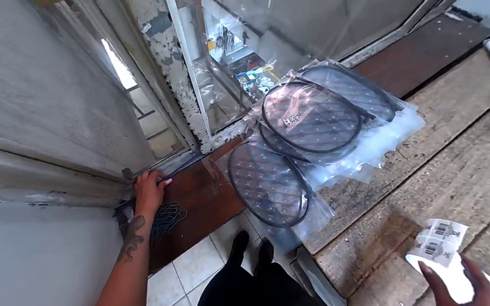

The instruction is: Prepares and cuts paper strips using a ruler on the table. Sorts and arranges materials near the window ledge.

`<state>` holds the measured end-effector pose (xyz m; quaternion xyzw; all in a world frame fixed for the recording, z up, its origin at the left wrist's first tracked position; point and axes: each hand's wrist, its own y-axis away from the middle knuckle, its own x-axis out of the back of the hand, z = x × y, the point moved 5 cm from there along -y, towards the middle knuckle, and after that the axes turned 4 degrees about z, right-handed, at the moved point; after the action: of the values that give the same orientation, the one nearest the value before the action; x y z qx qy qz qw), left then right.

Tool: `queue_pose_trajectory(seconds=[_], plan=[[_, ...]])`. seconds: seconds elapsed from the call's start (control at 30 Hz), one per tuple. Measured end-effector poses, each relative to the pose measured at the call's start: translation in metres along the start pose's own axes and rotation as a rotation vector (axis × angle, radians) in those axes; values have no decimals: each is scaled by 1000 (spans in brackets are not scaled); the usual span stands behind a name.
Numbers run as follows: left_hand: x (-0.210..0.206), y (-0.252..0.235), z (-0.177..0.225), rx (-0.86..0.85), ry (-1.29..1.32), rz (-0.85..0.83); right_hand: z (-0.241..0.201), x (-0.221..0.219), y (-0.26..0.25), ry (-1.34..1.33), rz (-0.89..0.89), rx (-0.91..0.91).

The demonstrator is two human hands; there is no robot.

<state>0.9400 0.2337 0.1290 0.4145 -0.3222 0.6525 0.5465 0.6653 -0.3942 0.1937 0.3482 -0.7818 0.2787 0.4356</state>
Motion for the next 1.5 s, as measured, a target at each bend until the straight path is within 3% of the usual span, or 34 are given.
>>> queue_pose_trajectory(seconds=[0.13,0.3,0.37,0.43,0.5,0.53,0.6,0.67,0.77,0.87,0.97,1.17,1.27,1.4,1.5], plan=[[16,17,23,-136,-40,121,11,9,-7,-54,46,-64],[46,87,144,-418,86,216,0,25,5,-161,199,-8],[27,124,213,-509,202,84,-37,29,13,-238,219,100],[-9,171,283,-586,298,-129,-71,20,26,-389,96,147],[-43,233,345,-727,357,-299,-85,6,36,-673,-65,74],[-56,262,370,-817,389,-357,-82,5,38,-828,-63,-20],[-77,304,405,-946,408,-532,-54,18,40,-978,71,-230],[-94,322,429,-961,379,-660,-6,42,42,-961,193,-326],[-124,328,472,-991,318,-496,66,65,41,-826,278,-411],[-164,335,520,-1026,244,-381,109,61,34,-707,235,-471],[-199,314,533,-877,175,-438,121,47,16,-671,161,-491],[-230,241,496,-481,197,-616,116,0,-24,-673,-36,-504],[-241,218,487,-395,291,-653,104,-8,-37,-540,-29,-457],[-245,203,484,-394,272,-686,113,1,-35,-211,152,-97],[-249,198,484,-447,255,-678,120,-10,-41,-114,27,242]])
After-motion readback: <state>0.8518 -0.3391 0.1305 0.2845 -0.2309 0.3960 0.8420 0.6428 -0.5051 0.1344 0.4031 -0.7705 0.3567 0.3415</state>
